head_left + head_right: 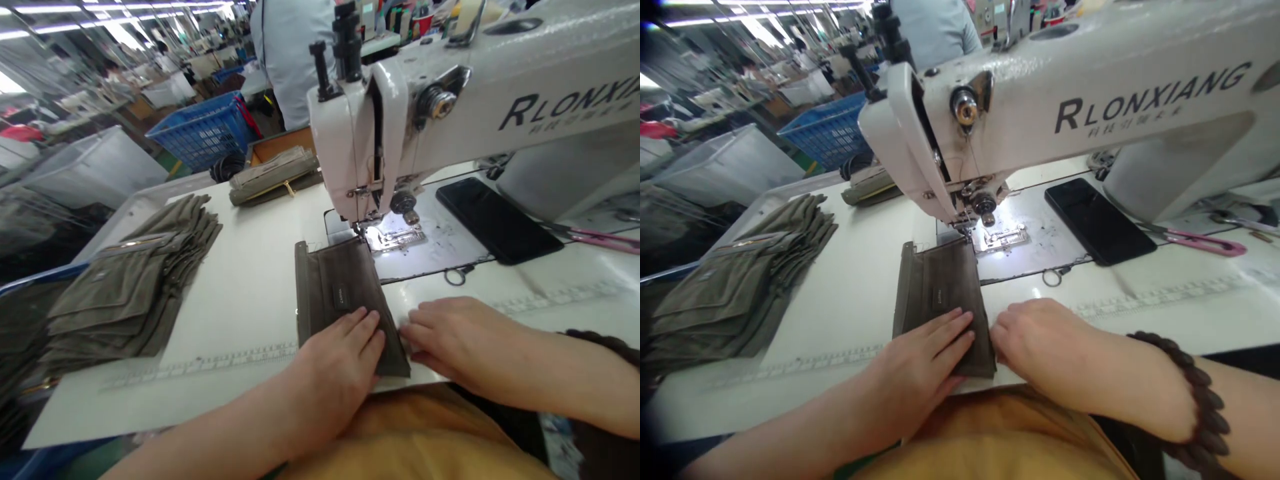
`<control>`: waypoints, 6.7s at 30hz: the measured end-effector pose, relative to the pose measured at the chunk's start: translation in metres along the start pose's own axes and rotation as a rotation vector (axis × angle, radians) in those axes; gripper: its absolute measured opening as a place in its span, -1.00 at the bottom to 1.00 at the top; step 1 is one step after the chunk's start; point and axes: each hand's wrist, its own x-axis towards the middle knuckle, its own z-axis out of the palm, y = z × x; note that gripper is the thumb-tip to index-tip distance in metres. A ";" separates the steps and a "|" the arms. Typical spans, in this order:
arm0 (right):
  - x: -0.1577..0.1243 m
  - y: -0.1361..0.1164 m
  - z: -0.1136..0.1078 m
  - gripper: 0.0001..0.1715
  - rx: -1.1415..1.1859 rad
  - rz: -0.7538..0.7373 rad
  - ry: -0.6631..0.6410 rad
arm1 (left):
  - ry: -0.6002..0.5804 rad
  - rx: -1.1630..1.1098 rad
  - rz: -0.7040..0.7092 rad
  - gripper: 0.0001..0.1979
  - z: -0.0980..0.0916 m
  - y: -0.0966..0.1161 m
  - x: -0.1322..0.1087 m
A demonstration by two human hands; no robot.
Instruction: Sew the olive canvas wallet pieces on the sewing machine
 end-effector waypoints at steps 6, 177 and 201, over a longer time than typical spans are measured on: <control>-0.027 -0.029 0.031 -0.88 -0.059 0.004 0.365 | 0.224 -0.267 -0.123 -0.76 0.013 -0.005 -0.016; 0.054 0.053 0.023 -0.52 -0.173 -0.013 0.339 | -0.098 -0.101 -0.023 -0.64 0.027 -0.109 0.051; 0.053 0.053 0.023 -0.62 -0.138 0.008 0.305 | 0.088 0.194 -0.009 -0.76 0.038 -0.132 0.067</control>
